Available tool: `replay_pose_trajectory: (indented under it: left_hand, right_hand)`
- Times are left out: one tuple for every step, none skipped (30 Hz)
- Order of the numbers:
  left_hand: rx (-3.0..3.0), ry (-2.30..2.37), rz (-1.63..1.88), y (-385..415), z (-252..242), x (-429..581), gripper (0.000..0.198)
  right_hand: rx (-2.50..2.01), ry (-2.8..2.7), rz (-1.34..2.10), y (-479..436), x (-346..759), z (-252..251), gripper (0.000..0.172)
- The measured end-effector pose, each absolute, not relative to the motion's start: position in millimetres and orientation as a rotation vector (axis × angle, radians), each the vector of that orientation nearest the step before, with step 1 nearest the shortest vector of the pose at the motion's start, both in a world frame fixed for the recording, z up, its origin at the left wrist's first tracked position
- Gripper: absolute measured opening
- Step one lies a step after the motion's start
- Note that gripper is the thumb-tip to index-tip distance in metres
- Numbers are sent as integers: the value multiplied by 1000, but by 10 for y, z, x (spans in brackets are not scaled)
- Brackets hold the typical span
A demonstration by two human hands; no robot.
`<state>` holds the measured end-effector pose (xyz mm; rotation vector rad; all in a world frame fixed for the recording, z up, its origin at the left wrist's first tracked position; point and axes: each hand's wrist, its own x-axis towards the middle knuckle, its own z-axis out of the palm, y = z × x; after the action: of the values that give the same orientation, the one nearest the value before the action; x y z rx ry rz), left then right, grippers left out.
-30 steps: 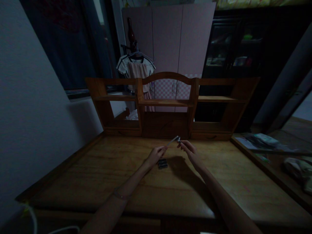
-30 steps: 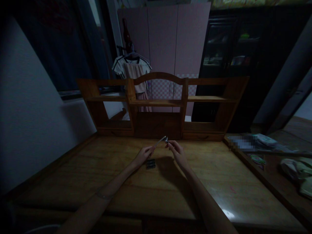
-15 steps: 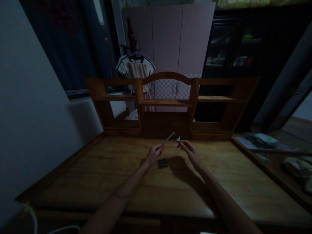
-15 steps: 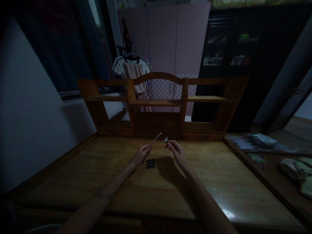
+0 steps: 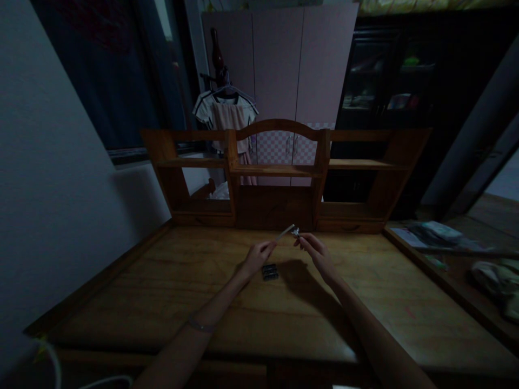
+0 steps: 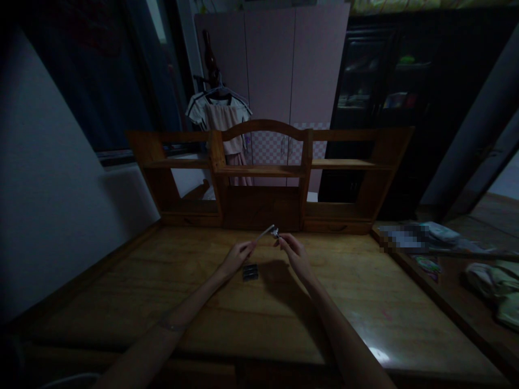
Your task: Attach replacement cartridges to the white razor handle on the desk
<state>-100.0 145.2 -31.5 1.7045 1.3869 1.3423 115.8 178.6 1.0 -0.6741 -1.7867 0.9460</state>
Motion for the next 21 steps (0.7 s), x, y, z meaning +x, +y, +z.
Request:
replay_pose_trajectory:
  left_hand:
    - [1688, 1407, 1358, 1452, -313, -1000, 49]
    - [1672, 1411, 1371, 1451, -312, -999, 48]
    - [1662, 1397, 1378, 1449, -312, -998, 48]
    - [1660, 1372, 1374, 1447, -312, -996, 47]
    - [1667, 1343, 1362, 1445, -313, -994, 47]
    - [1683, 1322, 1344, 1444, -315, -992, 47]
    - [1700, 1317, 1329, 1445, -318, -992, 47]
    - [1714, 1329, 1321, 1446, -320, -994, 47]
    - [1720, 1353, 1324, 1449, -322, -999, 47]
    - [1717, 1379, 1337, 1451, -323, -1004, 47]
    - [1707, 1397, 1355, 1452, -322, -1009, 47]
    - [1696, 1405, 1371, 1453, -320, -1013, 47]
    - [1688, 1397, 1376, 1452, -317, -1014, 47]
    - [1689, 1379, 1369, 1450, -314, -1012, 46]
    - [1693, 1361, 1355, 1449, -311, -1009, 46]
    - [1701, 1350, 1338, 1449, -309, -1005, 46]
    - [1710, 1351, 1324, 1450, -308, -1002, 46]
    - [1719, 1362, 1318, 1451, -308, -1001, 46]
    - [1724, 1380, 1324, 1453, -309, -1003, 47]
    - [1724, 1399, 1340, 1454, -310, -1006, 47]
    - [1719, 1409, 1359, 1454, -310, -1009, 47]
  right_hand:
    - [-676, -1786, 946, 1783, 1158, 13, 29]
    - [-677, -1785, 948, 1781, 1157, 16, 30]
    - [-678, -1784, 951, 1778, 1156, 19, 30]
    - [-680, -1783, 953, 1774, 1156, 23, 31]
    - [-681, -1783, 954, 1769, 1155, 27, 31]
    - [-682, -1784, 953, 1764, 1155, 32, 31]
    - [-684, -1784, 951, 1759, 1155, 38, 31]
    - [-686, -1786, 950, 1754, 1156, 43, 31]
    - [-688, -1785, 949, 1750, 1157, 48, 31]
    - [-690, -1785, 948, 1747, 1159, 52, 31]
    - [-693, -1786, 949, 1745, 1160, 54, 32]
    - [-698, -1786, 948, 1745, 1161, 56, 33]
    - [-704, -1787, 946, 1745, 1162, 56, 34]
    - [-709, -1788, 945, 1746, 1162, 54, 34]
    - [-713, -1790, 945, 1748, 1162, 52, 34]
    - [-712, -1792, 945, 1750, 1162, 50, 34]
    - [-709, -1793, 946, 1752, 1162, 46, 34]
    - [-705, -1791, 948, 1756, 1162, 41, 33]
    - [-701, -1788, 950, 1760, 1161, 36, 33]
    - [-697, -1786, 953, 1766, 1161, 31, 32]
    - [-693, -1782, 956, 1771, 1161, 25, 31]
